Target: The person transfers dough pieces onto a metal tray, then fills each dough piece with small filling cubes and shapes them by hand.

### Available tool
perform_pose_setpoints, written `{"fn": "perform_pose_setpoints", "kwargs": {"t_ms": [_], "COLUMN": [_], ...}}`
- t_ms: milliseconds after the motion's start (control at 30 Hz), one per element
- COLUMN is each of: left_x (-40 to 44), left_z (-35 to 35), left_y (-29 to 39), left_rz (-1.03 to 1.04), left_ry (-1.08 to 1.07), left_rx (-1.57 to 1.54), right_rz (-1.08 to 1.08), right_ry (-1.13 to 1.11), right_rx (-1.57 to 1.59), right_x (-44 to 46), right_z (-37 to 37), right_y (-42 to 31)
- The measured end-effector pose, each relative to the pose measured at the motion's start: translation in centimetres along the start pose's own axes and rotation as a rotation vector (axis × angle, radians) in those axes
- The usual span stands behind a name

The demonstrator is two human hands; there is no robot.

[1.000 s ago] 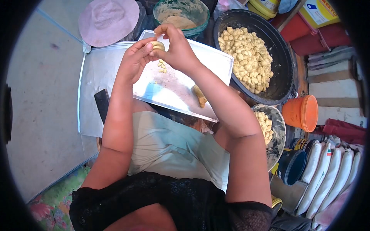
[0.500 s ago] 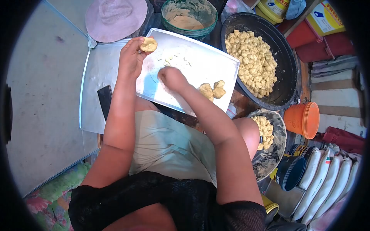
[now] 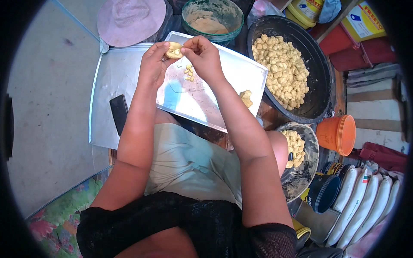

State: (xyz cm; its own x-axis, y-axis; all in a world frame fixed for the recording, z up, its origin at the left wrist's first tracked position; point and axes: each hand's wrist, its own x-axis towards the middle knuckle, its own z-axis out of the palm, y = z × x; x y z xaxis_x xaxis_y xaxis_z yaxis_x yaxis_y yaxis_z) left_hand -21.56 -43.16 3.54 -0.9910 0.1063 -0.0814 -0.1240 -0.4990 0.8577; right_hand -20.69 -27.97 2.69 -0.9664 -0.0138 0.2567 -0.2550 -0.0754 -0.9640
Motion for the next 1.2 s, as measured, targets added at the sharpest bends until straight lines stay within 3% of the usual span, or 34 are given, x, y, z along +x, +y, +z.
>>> {"fn": "perform_pose_setpoints", "kwargs": {"t_ms": [100,200,300,500,600,800,900,933,1033,1067,1200], "left_x": [-0.2,-0.2,-0.1,-0.6,-0.5,-1.3,-2.0,-2.4,-1.3,-0.9,-1.8], "left_z": [0.4,0.6,0.5,1.2,1.1,1.7,2.4,2.7,1.8,1.4,2.2], "left_y": [0.0,0.1,-0.7,-0.4,-0.5,-0.9,-1.1,-0.6,-0.7,-0.9,-0.1], "left_rz": [-0.016,-0.014,0.007,0.032,0.04,0.058,0.139,0.15,0.464,0.416,0.293], "left_ry": [-0.011,-0.042,-0.093,-0.066,-0.081,-0.205,-0.233,-0.265,-0.27,-0.23,-0.197], "left_rx": [0.037,0.121,0.225,0.247,0.219,0.319,0.385,0.421,0.597,0.56,0.511], "right_rz": [0.007,0.004,0.058,0.259,0.222,0.203,0.184,0.259,0.376,0.369,0.191], "right_ry": [-0.051,-0.008,-0.114,-0.147,-0.195,-0.048,0.056,0.017,-0.148,-0.289,-0.327], "right_rx": [0.086,-0.144,-0.127,0.132,0.107,-0.179,-0.148,-0.001,0.316,0.43,-0.135], "right_x": [0.1,0.1,0.2,0.3,0.0,-0.2,-0.3,-0.2,0.2,0.1,0.0], "right_z": [-0.5,-0.5,-0.9,-1.1,-1.2,-1.4,-1.1,-1.4,-2.4,-3.1,-2.9], "right_y": [0.0,-0.2,0.0,-1.0,-2.1,-0.9,-1.6,-2.2,-3.7,-4.2,-4.0]}}
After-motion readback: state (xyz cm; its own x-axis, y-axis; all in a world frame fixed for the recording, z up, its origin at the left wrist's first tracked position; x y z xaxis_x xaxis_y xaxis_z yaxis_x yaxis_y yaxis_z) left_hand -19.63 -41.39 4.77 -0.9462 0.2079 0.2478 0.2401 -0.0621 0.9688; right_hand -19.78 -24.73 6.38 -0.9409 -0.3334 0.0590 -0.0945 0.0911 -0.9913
